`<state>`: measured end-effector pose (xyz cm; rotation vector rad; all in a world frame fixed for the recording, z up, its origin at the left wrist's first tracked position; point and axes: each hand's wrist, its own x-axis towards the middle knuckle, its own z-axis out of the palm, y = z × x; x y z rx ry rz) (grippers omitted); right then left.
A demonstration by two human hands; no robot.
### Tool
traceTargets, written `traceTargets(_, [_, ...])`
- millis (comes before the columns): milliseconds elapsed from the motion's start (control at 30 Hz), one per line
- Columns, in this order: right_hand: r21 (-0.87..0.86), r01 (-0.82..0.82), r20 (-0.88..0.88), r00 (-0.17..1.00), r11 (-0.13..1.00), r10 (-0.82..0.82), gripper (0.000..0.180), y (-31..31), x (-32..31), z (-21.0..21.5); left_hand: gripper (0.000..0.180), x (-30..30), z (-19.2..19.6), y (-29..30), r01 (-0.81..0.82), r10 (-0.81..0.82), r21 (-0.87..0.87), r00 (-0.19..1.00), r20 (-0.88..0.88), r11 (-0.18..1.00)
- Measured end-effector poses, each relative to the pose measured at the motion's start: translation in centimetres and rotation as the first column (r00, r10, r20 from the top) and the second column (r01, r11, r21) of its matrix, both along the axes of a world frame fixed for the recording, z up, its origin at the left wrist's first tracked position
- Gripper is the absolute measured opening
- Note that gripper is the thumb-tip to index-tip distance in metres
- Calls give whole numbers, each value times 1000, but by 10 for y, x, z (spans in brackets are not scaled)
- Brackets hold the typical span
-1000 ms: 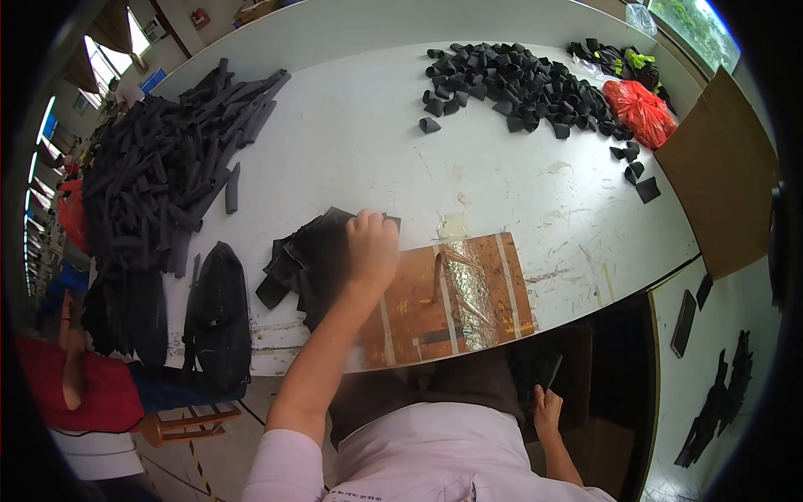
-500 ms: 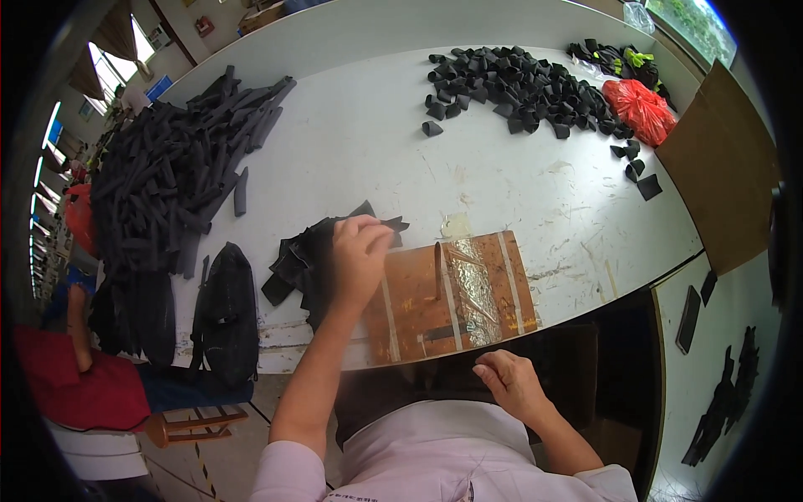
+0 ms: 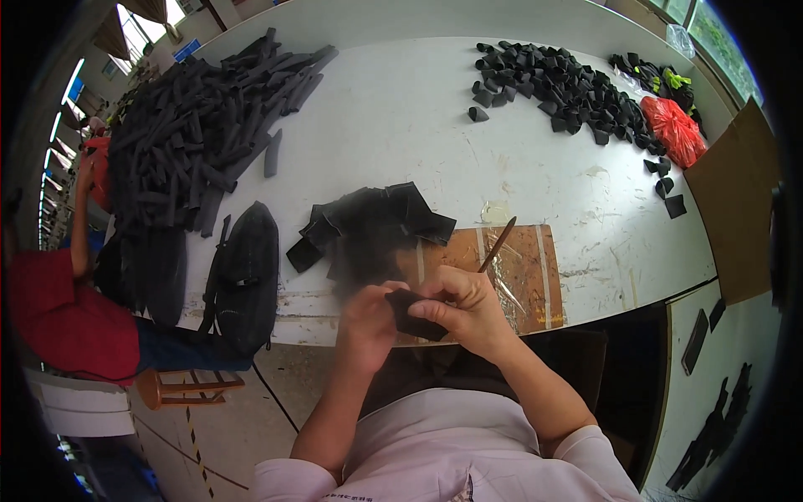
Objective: The person is applying glue to black foam pieces by rubbing them against an adhesive-coated board on a workbench.
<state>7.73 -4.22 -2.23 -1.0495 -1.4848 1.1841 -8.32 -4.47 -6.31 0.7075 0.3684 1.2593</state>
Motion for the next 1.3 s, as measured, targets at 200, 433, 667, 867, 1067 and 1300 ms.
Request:
traceTargets(200, [-104,-30,198,979,994,50,10,-10,13,12,30,-11,23,-4,100,-111,-154,992,-62,983])
traceTargets(433, [-9,-106,255,961,994,105,7,-16,24,11,18,-15,48,6,262,-295,-143,763,-576,955])
traceTargets(667, [2,-196,354,917,981,182,8,-15,25,11,10,-13,53,6,252,-150,-12,536,-831,968])
traceTargets(867, [534,-38,632,681,845,-369,22,-19,3,-5,8,-9,43,-13,114,22,87,482,-876,990])
traceTargets(1067, [215,256,231,924,943,-304,24,-50,-12,8,7,26,28,-31,-202,332,266,641,-692,943])
traceTargets(1300, [407,276,365,825,871,-432,9,-37,-18,-4,11,33,21,-32,-145,781,768,91,-618,624])
